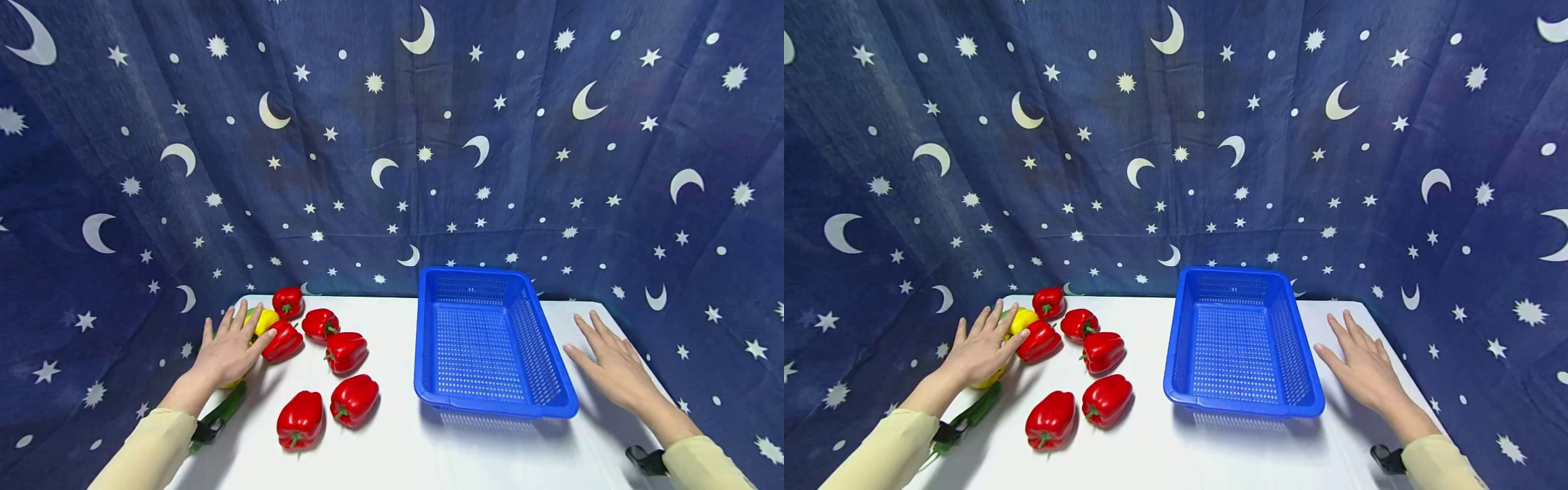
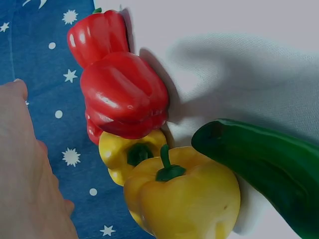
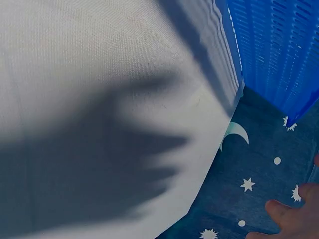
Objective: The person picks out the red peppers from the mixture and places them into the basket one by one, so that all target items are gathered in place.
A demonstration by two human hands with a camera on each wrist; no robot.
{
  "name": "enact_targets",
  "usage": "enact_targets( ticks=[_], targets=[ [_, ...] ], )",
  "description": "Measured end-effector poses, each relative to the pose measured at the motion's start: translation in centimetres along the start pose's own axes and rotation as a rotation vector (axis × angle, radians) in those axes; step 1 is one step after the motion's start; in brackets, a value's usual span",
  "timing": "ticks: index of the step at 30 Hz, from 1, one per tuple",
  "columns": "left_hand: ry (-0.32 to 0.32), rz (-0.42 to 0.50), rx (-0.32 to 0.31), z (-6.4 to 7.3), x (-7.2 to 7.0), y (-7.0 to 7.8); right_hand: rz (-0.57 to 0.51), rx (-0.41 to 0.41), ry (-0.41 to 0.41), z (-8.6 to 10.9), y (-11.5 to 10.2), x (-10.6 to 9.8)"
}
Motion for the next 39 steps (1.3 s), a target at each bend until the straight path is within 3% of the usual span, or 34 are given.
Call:
enact_targets(
  ticks=[9,19,28,35,39],
  targets=[
    [0.025,0.021,0.012,0.3,-0.6,0.5,-0.038,-0.024,0.003,-0.2,-0.7,0.1],
    [0.037,0.046,0.055,0.5,-0.8,1.4,-0.124,-0.005,-0.057,0.1,-1.1,0.8],
    [0.063,0.080,0.097,0.7,-1.1,2.8,-0.271,-0.004,-0.146,0.0,-2.5,1.4],
    [0.114,0.157,0.163,1.1,-1.4,4.7,-0.420,-0.029,-0.178,0.2,-3.4,1.8],
    [0.107,0.195,0.195,1.6,-1.2,5.8,-0.495,-0.002,-0.208,0.6,-3.2,2.2]
  ],
)
Point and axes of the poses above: each hand's wrist, its own z-axis away from the middle knuckle, its own x-axis out of the palm, y = z × x, the point moved 10 cm from there along -z, towards the middle knuckle, and after that the axes turned 4 degrees about -z, right-handed, at the moved point
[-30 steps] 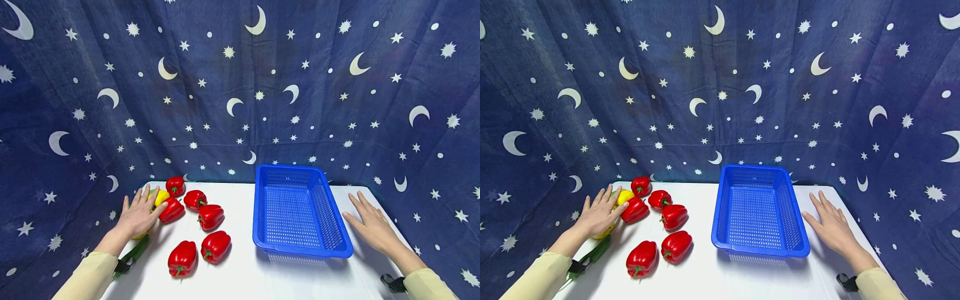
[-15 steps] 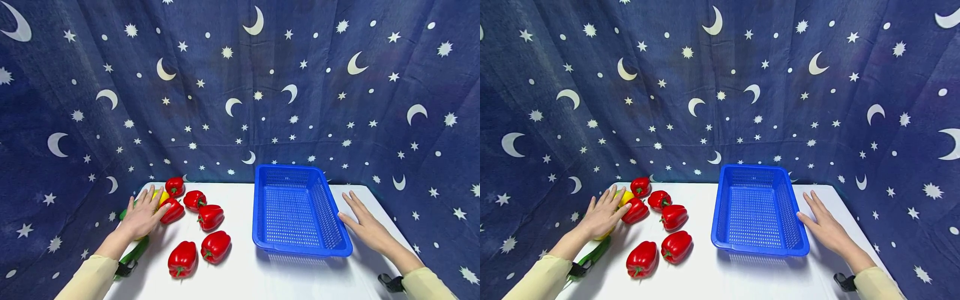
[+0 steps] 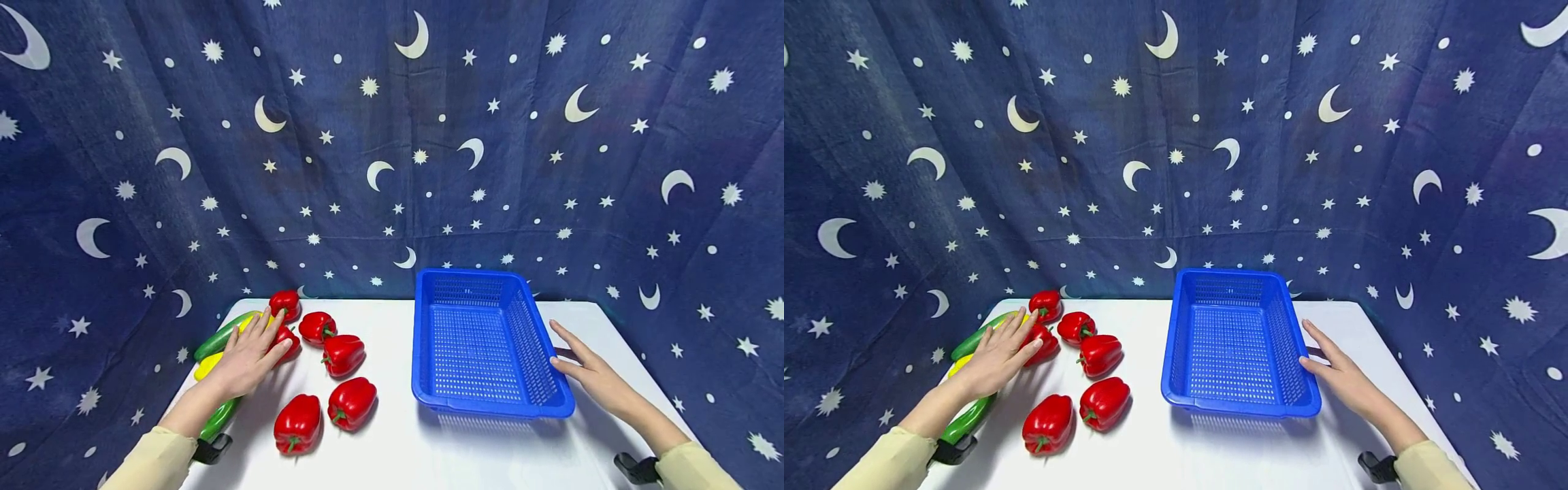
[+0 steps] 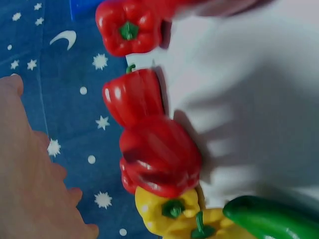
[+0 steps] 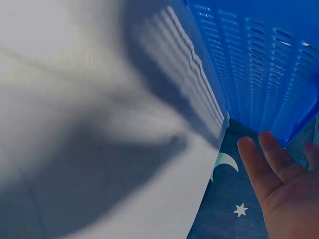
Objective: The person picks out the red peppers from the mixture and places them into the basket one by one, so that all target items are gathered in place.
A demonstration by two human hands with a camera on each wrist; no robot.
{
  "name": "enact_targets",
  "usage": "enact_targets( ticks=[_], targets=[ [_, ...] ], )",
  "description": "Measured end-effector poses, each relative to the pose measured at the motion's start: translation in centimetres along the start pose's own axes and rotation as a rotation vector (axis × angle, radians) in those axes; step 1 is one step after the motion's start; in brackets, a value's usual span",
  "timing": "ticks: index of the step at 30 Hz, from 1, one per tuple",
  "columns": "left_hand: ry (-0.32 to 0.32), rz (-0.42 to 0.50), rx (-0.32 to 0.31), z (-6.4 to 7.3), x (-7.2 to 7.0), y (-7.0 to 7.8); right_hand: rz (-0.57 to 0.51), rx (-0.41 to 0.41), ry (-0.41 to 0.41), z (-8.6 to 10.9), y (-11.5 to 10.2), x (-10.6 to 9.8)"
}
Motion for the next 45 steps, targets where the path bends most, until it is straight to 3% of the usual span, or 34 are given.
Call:
enact_targets(
  ticks=[7,17,29,34,41,45],
  targets=[
    [-0.025,0.070,0.013,0.8,0.6,2.1,-0.111,0.016,-0.006,0.3,0.4,0.3],
    [-0.107,0.113,0.061,1.7,2.0,5.1,-0.239,0.102,-0.023,1.0,1.4,1.3],
    [-0.181,0.178,0.120,2.5,3.9,7.2,-0.352,0.069,-0.014,1.5,2.0,2.1],
    [-0.222,0.198,0.120,2.9,4.7,7.9,-0.456,0.055,-0.017,1.7,2.2,2.6],
    [-0.287,0.246,0.067,3.2,5.7,8.0,-0.535,0.117,-0.019,1.9,2.7,3.3],
    [-0.310,0.254,0.042,3.2,6.2,7.9,-0.529,0.057,-0.010,2.2,2.4,3.4]
  ],
)
Point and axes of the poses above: each hand's wrist, its own z-axis away from the middle knuckle, its own x-axis out of the palm, y = z × x, the point moved 10 cm from there along -z, towards the middle knuckle, and after that the axes turned 4 degrees about -z, right-handed, at the moved point
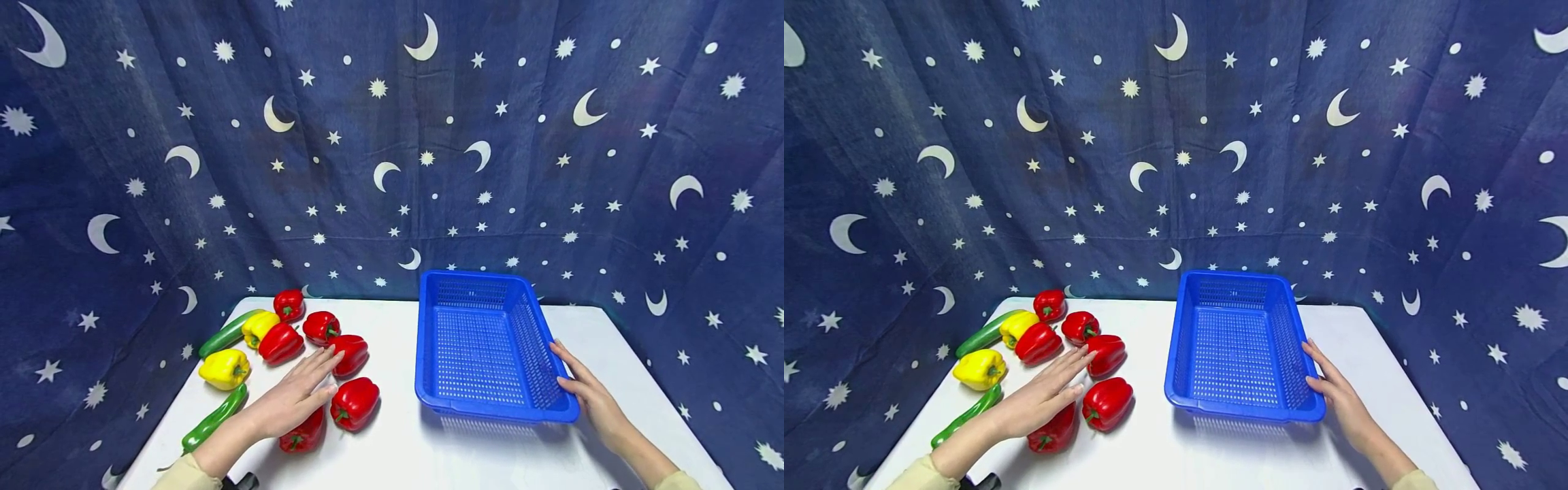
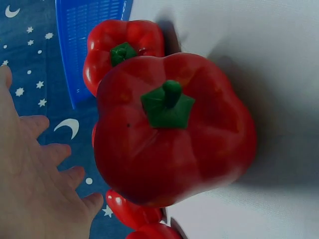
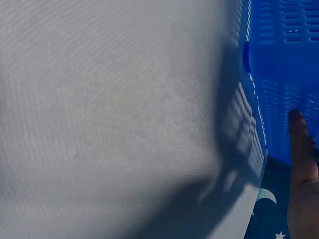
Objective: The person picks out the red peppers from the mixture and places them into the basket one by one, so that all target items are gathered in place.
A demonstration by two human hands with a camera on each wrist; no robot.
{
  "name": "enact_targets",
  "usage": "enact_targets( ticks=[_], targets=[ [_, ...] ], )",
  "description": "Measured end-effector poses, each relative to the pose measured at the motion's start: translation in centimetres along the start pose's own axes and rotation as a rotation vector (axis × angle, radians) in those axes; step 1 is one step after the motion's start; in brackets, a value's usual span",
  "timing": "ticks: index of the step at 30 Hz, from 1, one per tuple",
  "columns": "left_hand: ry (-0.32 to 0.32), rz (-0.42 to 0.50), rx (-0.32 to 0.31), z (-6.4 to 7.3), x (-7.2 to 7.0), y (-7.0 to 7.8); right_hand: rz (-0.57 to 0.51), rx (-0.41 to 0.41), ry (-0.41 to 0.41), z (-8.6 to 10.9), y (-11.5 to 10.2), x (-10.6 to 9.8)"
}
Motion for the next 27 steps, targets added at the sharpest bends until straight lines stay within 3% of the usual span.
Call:
enact_targets(
  ticks=[5,8,17,27],
  targets=[
    [-0.012,0.001,0.008,-0.1,0.2,0.2,0.029,-0.140,0.001,0.4,-1.1,-0.1],
    [-0.011,0.008,0.016,-0.1,0.0,0.4,0.008,-0.177,-0.006,0.5,-1.4,0.0],
    [-0.024,0.051,0.028,-0.5,-0.2,0.4,-0.039,-0.158,0.001,0.7,-1.0,0.2],
    [-0.091,0.085,0.077,-1.3,-0.7,1.1,-0.014,-0.157,-0.005,0.9,-1.0,0.3]
  ],
)
Point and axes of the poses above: each hand's wrist, its own z-axis away from the middle knuckle, its own x-axis out of the palm, y = z × x, the point moved 10 cm from there along -z, towards the middle knuckle, and after that the axes turned 4 degrees about -z, right-handed, at the moved point
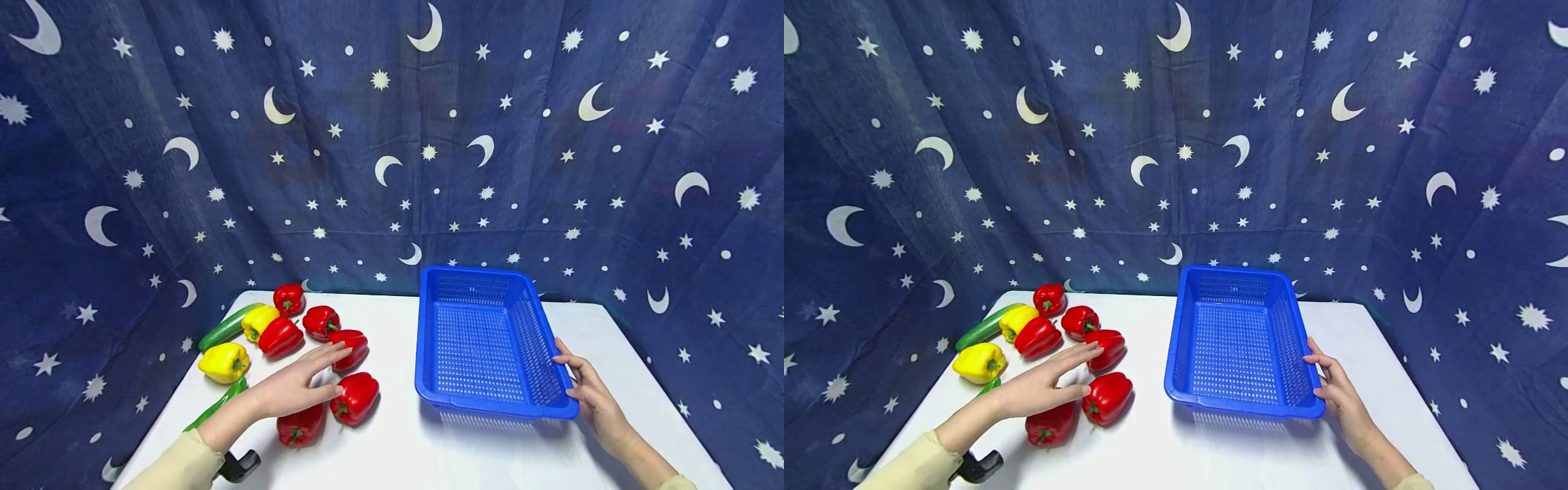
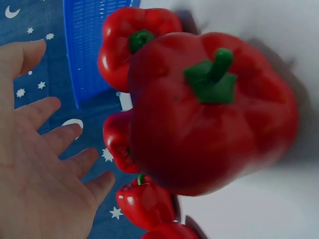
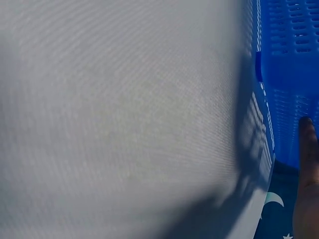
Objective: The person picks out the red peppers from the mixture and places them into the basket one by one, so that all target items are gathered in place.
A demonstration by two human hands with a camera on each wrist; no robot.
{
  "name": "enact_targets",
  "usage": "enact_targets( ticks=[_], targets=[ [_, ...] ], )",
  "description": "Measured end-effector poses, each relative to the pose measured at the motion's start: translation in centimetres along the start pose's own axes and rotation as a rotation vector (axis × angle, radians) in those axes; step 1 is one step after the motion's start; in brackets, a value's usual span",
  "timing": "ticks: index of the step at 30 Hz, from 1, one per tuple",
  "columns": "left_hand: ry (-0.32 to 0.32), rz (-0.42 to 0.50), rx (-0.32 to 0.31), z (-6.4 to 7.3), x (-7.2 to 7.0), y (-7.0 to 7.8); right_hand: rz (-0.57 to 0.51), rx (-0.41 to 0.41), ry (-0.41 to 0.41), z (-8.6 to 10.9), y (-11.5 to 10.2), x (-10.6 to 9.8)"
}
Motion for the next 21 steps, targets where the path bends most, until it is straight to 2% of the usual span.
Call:
enact_targets(
  ticks=[7,10,16,21],
  targets=[
    [-0.027,-0.017,0.024,-0.2,-0.3,0.6,0.112,-0.016,0.023,0.2,-0.2,-0.2],
    [-0.045,-0.013,0.026,-0.4,-0.3,0.9,0.093,-0.005,0.015,0.2,-0.2,-0.1],
    [-0.118,0.055,0.027,-0.7,0.2,1.3,0.044,-0.017,0.003,0.2,-0.4,0.1],
    [-0.170,0.076,-0.004,-1.0,0.7,1.5,0.022,-0.040,0.007,0.5,-0.6,0.1]
  ],
)
Point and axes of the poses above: each hand's wrist, its own z-axis away from the middle knuckle, its own x-axis out of the palm, y = z × x, the point moved 10 cm from there along -z, towards the middle knuckle, and after that the axes turned 4 degrees about -z, right-handed, at the moved point
